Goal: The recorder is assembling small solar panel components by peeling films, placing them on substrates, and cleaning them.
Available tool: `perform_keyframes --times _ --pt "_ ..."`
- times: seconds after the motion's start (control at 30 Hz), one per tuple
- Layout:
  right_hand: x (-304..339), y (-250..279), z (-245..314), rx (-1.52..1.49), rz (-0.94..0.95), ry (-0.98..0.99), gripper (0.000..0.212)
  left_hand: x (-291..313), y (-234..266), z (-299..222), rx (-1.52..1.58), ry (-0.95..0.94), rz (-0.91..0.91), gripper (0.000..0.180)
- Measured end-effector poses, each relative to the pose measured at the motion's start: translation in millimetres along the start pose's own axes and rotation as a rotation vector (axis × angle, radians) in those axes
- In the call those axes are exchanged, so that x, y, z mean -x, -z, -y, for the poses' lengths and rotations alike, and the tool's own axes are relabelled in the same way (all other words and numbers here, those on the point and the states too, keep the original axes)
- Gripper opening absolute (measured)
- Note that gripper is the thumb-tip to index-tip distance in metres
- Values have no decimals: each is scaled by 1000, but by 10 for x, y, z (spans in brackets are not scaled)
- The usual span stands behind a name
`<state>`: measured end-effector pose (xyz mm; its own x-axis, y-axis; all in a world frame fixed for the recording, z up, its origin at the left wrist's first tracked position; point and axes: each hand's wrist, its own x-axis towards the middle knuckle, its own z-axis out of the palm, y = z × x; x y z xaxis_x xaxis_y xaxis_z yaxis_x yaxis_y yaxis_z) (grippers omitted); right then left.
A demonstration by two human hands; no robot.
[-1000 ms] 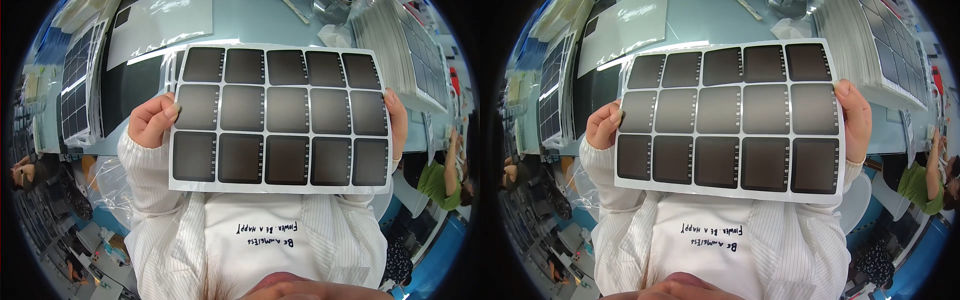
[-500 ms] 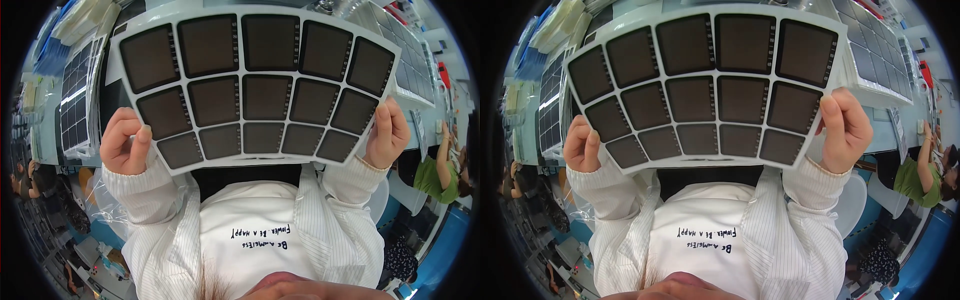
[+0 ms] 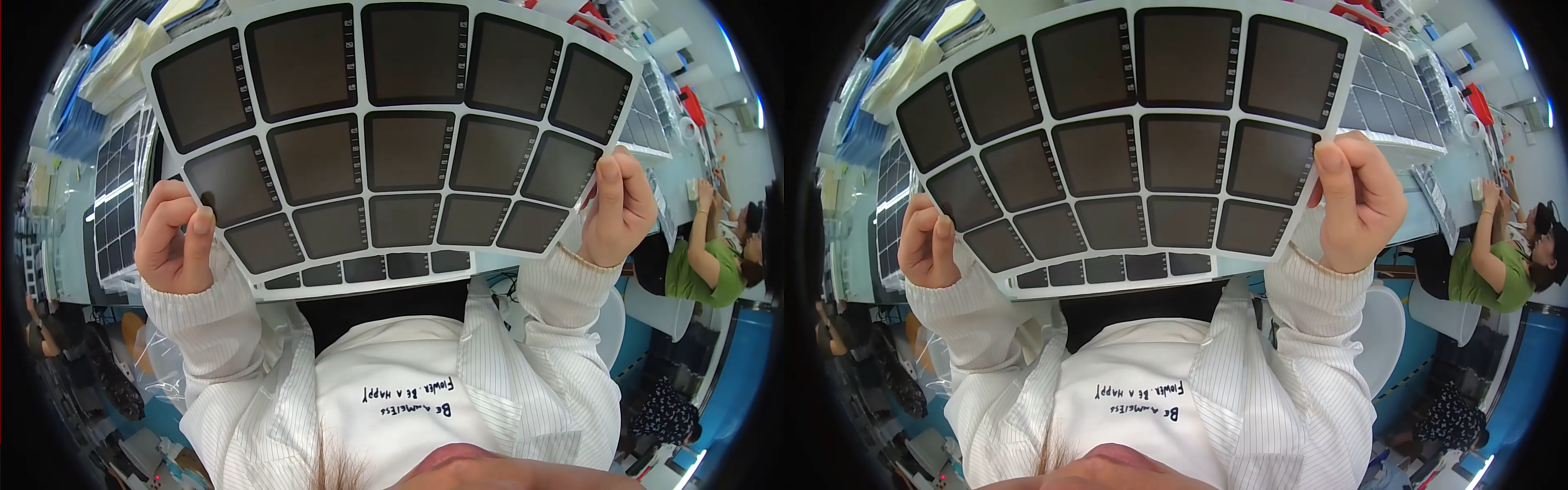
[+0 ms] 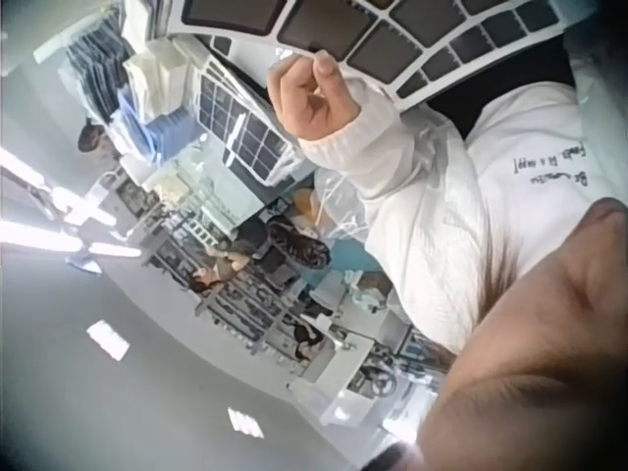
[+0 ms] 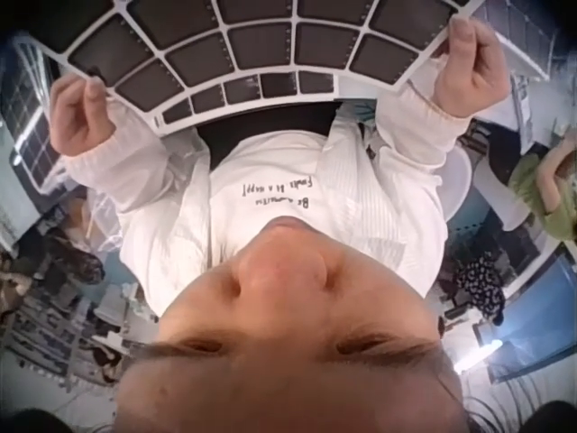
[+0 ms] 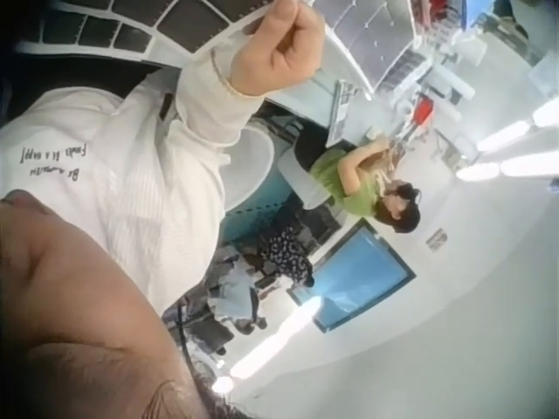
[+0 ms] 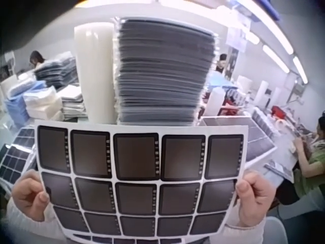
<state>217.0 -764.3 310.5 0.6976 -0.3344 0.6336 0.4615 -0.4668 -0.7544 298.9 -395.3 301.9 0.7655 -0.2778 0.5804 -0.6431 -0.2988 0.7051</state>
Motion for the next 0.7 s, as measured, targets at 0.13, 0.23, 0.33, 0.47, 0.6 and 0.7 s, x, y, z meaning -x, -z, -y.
perform_keyframes --times 0.13,0.23,0.33,0.47,0.6,0.7 --pt "-62 62 55 16 -14 6 11 -89 -29 -18 -3 -44 8 12" --pt "-127 145 50 31 5 22 11 -180 -72 -49 -5 -84 23 12" --pt "-176 206 72 49 -5 47 11 -274 -129 -65 1 -114 34 12" --pt "-198 312 63 52 -18 73 11 -400 -229 -120 1 -116 66 12" --pt "-230 423 43 57 -71 10 12 -569 -402 -182 -17 -184 98 12" --pt "-337 580 -51 76 -105 -57 13 -787 -638 -207 75 -109 176 13"
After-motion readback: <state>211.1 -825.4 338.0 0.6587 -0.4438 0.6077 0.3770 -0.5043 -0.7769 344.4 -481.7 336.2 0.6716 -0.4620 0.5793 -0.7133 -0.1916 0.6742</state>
